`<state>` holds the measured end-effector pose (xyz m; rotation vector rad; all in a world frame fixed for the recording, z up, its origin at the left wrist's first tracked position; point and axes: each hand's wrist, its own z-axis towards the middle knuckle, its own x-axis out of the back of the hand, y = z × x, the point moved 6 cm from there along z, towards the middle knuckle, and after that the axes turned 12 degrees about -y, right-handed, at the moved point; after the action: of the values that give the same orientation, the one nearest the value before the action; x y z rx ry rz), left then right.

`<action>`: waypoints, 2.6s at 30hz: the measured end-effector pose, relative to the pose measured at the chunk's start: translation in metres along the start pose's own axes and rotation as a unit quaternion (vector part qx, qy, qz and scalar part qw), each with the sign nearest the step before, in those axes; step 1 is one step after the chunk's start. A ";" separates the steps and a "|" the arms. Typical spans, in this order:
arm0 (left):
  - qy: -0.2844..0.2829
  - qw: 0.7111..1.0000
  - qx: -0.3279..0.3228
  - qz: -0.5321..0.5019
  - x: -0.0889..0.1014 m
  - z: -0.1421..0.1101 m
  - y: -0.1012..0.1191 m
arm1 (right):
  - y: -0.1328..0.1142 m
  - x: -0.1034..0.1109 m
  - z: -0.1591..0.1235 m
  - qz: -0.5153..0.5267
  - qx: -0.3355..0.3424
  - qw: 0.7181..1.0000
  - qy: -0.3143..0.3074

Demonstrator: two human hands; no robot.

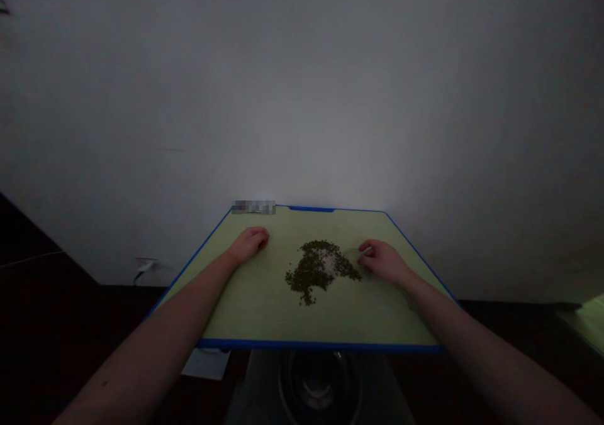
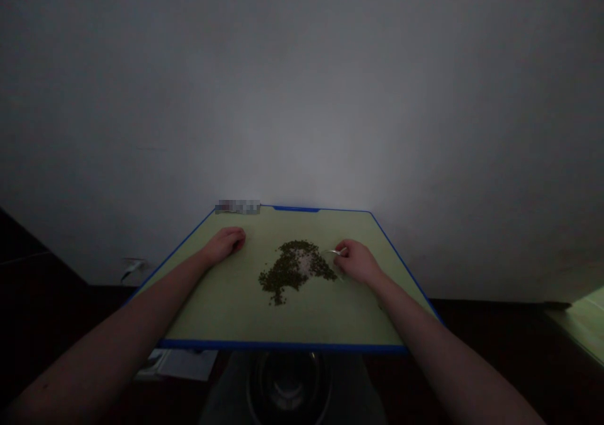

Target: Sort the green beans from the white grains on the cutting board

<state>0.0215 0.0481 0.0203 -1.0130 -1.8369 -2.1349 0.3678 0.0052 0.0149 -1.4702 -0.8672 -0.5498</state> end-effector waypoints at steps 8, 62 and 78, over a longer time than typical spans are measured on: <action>0.002 1.000 0.004 0.001 -0.001 0.000 0.001 | -0.024 -0.010 -0.030 -0.004 -0.004 0.999 0.034; -0.003 1.000 0.003 -0.003 -0.002 -0.001 0.007 | 0.001 0.015 -0.062 0.134 -0.032 0.989 -0.050; 0.001 1.000 0.007 0.009 -0.005 -0.001 0.005 | -0.009 -0.032 -0.107 0.179 0.015 0.967 -0.180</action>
<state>0.0277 0.0445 0.0220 -1.0205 -1.8312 -2.1096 0.3593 -0.1063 0.0064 -1.6800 -0.8537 0.0028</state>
